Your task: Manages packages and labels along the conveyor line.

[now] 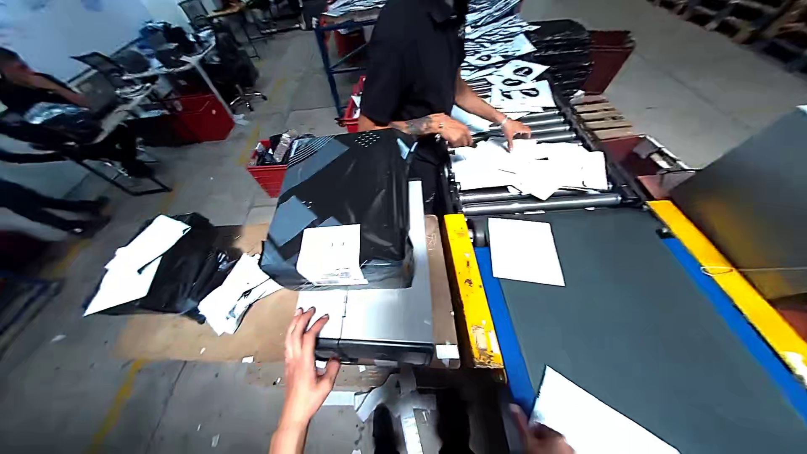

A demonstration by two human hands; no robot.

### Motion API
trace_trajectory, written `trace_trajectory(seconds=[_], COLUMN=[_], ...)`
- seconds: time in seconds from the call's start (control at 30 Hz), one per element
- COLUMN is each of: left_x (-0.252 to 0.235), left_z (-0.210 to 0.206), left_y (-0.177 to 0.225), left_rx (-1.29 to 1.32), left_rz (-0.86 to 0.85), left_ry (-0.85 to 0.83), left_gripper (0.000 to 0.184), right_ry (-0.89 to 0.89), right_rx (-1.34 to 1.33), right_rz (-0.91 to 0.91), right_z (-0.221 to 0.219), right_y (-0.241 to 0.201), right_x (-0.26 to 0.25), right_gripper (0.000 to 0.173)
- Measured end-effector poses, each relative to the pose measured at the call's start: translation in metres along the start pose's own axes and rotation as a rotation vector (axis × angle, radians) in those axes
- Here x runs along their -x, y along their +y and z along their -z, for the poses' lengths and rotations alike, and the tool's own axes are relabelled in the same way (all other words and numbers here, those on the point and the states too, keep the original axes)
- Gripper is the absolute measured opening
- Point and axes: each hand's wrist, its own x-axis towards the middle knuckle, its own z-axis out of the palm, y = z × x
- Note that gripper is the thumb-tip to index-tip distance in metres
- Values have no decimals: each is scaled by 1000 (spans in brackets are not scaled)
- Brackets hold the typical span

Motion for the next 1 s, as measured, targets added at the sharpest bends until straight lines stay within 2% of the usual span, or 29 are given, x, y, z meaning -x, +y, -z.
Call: trace_trajectory(seconds=[0.07,0.1,0.13,0.17,0.23,0.3,0.37,0.43,0.53,0.6,0.67,0.77,0.83,0.87,0.93,1.0], left_x=[1,1,2,3,3,2,4,5,3,1,-3,-2,-2,-1,-1,-3], left_z=[-1,-1,0,1,4,6,8,8,1,1,1,-1,-8,-12,-13,-10], left_y=[-3,-4,-5,-5,-5,-5,-8,-12,-12,-11,-7,-5,-7,-5,1,4], left_rx=[3,2,4,3,5,11,16,17,5,8,25,-1,-13,-18,-34,-31], left_rz=[4,-3,-8,-10,-22,-40,-53,-71,-110,-134,-145,-139,-135,-131,-115,-89], left_ry=[-4,-10,-21,-36,-61,-69,-72,-68,-73,-93,-106,-94,-80,-67,-36,-2], left_gripper=[64,65,65,64,61,59,60,60,63,64,66,68,70,70,70,67], right_ry=[-156,-237,-310,-359,-398,-329,-219,-154,-262,-287,-40,257,341,311,203,162], right_rx=[-328,-501,-666,-798,-919,-953,-957,-971,-927,-823,-742,-631,-519,-411,-165,66], right_rz=[220,286,290,217,-43,-208,-243,-179,-86,-38,-42,-254,-327,-362,-449,-499], right_z=[-62,-95,-119,-134,-136,-131,-132,-138,-114,-78,-36,41,74,82,87,94], right_y=[-70,-103,-137,-168,-221,-254,-269,-269,-246,-194,-115,-23,11,29,57,70], right_x=[40,52,62,72,81,82,83,87,93,79,23,-87,-138,-150,-139,-104], right_gripper=[47,33,28,28,31,23,13,6,16,20,21,38,40,42,59,89])
